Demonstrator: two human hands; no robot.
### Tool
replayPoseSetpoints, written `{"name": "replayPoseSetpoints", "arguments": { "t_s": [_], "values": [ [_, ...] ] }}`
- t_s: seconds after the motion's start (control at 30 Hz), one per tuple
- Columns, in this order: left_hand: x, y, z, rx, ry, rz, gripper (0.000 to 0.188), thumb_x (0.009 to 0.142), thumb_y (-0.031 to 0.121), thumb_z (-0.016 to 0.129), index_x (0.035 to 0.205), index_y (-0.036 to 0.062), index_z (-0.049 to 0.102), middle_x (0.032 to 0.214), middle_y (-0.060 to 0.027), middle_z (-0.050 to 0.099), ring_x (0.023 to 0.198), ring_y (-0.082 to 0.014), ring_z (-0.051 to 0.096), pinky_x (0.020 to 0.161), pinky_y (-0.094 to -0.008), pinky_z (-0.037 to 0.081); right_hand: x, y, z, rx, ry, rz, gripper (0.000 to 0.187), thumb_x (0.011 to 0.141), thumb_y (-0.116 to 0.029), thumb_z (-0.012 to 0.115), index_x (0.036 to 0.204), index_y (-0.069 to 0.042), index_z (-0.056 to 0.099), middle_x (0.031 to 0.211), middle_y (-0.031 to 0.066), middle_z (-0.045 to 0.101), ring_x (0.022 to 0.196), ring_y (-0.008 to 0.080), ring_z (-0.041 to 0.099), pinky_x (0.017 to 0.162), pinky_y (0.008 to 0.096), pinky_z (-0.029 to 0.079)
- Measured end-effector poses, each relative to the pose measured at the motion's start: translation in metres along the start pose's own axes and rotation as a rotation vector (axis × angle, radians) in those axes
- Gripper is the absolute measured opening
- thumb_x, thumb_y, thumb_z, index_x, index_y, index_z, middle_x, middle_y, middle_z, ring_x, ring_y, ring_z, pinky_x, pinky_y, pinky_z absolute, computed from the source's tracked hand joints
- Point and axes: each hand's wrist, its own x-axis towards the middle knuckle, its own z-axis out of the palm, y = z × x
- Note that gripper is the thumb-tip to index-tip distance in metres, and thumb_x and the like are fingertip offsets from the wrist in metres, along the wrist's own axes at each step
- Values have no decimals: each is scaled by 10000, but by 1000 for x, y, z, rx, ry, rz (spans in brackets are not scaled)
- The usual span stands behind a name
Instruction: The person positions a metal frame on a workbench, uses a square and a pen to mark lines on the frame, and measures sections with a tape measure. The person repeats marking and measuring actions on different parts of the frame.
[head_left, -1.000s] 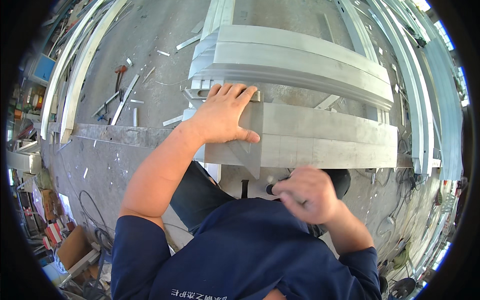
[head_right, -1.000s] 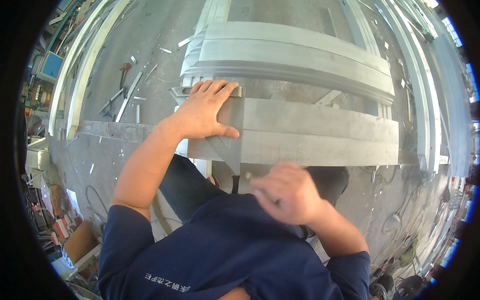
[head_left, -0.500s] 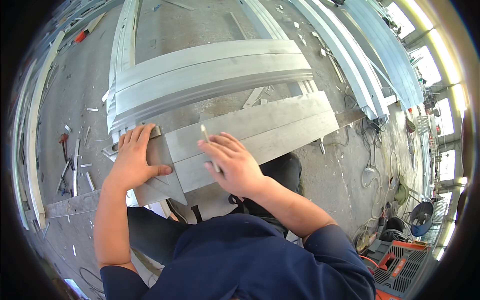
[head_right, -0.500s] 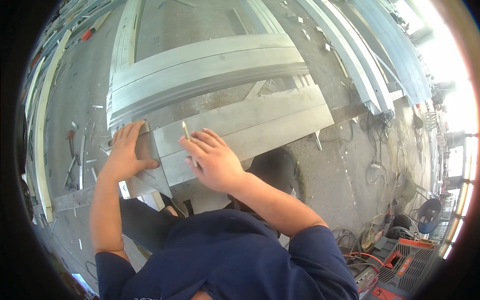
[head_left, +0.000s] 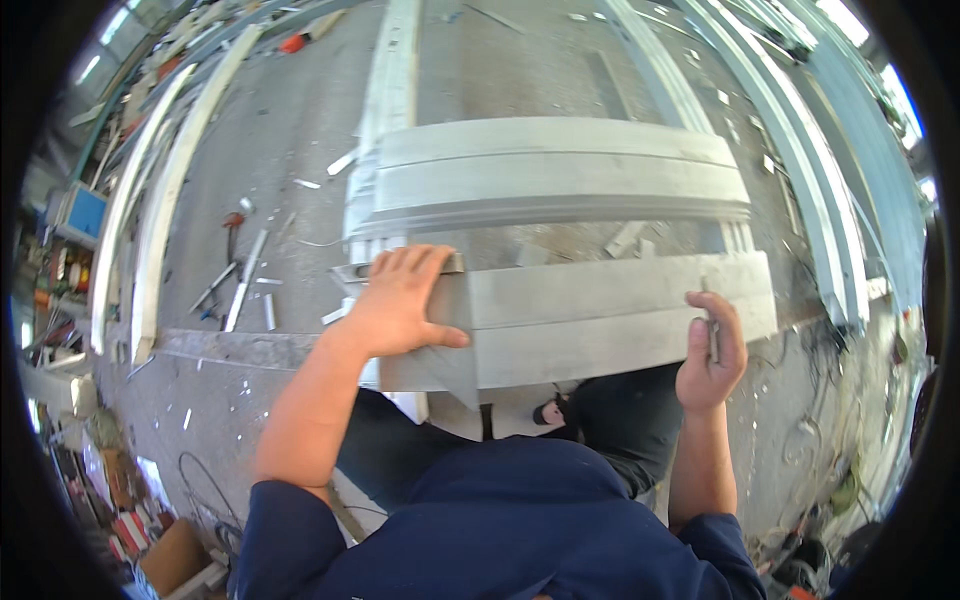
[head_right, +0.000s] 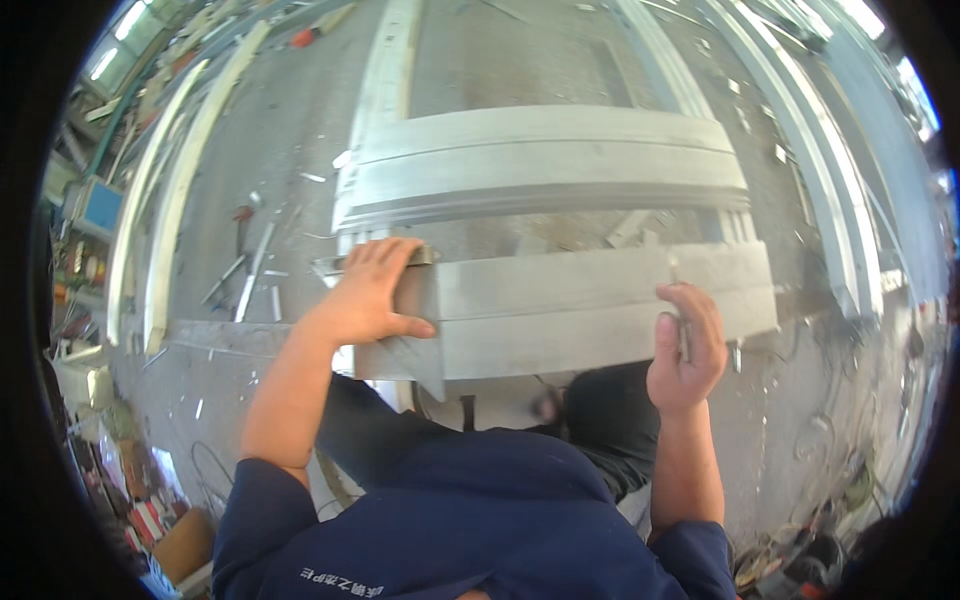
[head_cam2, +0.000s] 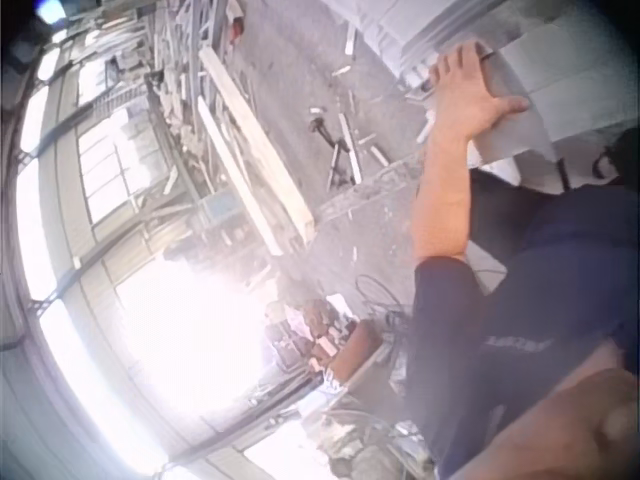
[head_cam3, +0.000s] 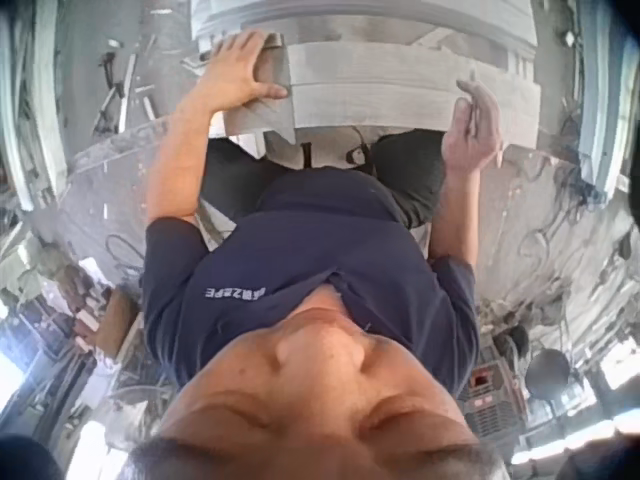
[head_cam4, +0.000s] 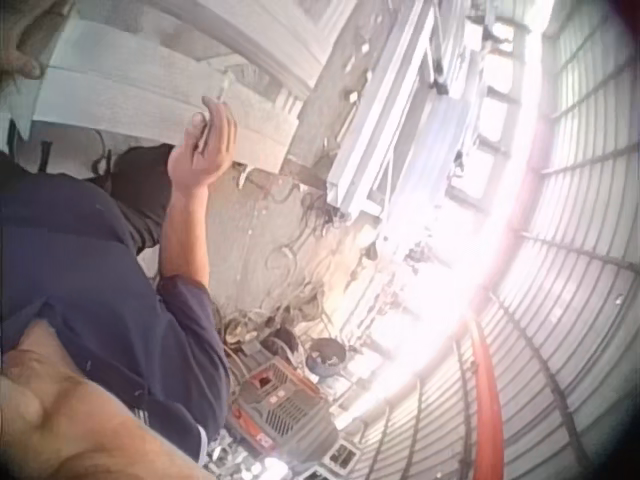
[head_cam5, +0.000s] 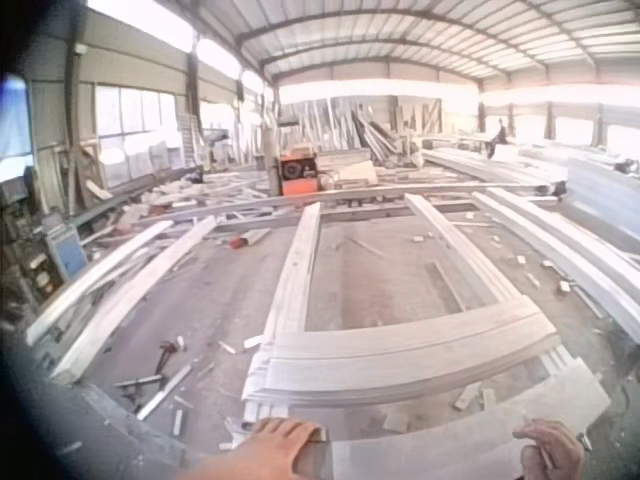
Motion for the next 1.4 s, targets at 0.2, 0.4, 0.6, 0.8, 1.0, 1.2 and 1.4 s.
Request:
{"name": "replayPoseSetpoints", "arguments": {
  "t_s": [0.2,0.4,0.6,0.8,1.0,1.2,1.4],
  "values": [
    [-5,-2,-4,-22,4,3,1177,687,637,908,1590,64,415,1589,-198,444,1506,-425,359,1273,-541,260,5,-3,47,-36,-270,13,313,969,-88,694,1268,2,707,1240,198,743,1241,412,670,1112,483,503],
    [0,0,5,7,25,-6,1170,665,591,937,1588,87,425,1580,-215,461,1495,-435,372,1268,-550,259,6,-1,57,-197,-347,-3,358,926,-133,739,1273,-53,707,1248,193,734,1270,382,651,1091,474,524],
    [-2,5,4,-24,47,-52,1227,572,518,997,1585,110,438,1581,-155,465,1474,-424,378,1262,-523,300,4,2,57,-186,-327,-52,367,936,-174,745,1272,-42,683,1213,164,745,1275,362,643,1116,460,510],
    [-3,0,6,-35,67,-38,1244,551,523,1005,1578,102,444,1575,-145,471,1468,-427,382,1260,-524,309,4,2,59,-200,-329,-71,411,927,-178,757,1307,-40,682,1218,153,750,1277,358,648,1092,456,523],
    [-4,0,5,-41,65,-45,1236,548,502,1012,1572,98,451,1575,-157,474,1478,-429,377,1263,-529,304,5,-1,59,-205,-325,-73,388,929,-200,759,1282,-56,685,1216,149,743,1267,351,648,1121,459,510],
    [-3,1,3,-35,64,-52,1229,550,505,1011,1569,100,457,1576,-158,475,1480,-428,376,1263,-530,304,6,-2,58,-182,-324,-73,390,925,-196,763,1283,-62,685,1213,150,739,1268,352,644,1114,459,512],
    [-3,-1,5,-39,78,-47,1238,543,543,1002,1565,101,460,1568,-155,480,1465,-420,389,1255,-528,312,6,1,58,-184,-325,-92,430,894,-183,786,1291,-47,691,1233,147,741,1257,361,655,1074,459,533]
  ]
}}
